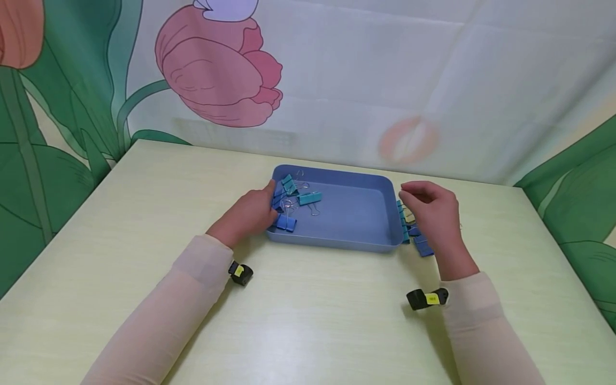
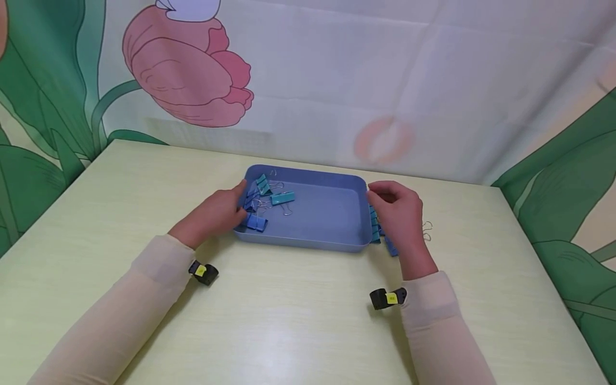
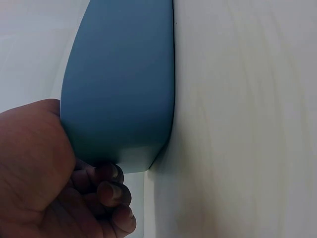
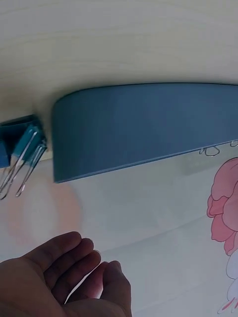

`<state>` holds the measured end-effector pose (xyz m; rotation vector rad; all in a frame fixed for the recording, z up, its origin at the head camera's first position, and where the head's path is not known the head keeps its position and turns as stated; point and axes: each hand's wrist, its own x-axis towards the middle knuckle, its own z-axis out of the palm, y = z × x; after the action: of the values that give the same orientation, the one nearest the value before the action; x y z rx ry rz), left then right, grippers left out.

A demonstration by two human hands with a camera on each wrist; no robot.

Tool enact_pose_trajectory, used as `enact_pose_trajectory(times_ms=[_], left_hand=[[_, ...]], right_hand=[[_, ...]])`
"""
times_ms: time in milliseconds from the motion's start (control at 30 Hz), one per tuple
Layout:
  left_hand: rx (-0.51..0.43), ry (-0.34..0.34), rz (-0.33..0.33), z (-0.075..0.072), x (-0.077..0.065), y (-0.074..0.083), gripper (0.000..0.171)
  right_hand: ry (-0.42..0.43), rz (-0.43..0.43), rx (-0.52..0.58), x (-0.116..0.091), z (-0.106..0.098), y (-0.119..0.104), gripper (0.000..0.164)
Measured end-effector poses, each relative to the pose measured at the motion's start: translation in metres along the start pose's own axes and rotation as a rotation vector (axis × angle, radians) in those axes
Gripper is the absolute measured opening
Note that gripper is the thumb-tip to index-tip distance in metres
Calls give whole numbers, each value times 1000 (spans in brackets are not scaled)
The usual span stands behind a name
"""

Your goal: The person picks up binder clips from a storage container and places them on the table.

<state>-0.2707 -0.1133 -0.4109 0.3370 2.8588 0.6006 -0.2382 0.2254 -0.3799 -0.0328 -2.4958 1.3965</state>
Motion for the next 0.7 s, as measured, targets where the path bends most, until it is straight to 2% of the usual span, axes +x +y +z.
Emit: enact_pose_trajectory(times_ms=[333,700], left_hand=[[-1,-7,-15,0,0,1,72],[0,3,-7,1,0,0,71]], right_hand=[[-51,-58,66,2,22,-6,28],[-139,-65,79,0,48,-20,26]])
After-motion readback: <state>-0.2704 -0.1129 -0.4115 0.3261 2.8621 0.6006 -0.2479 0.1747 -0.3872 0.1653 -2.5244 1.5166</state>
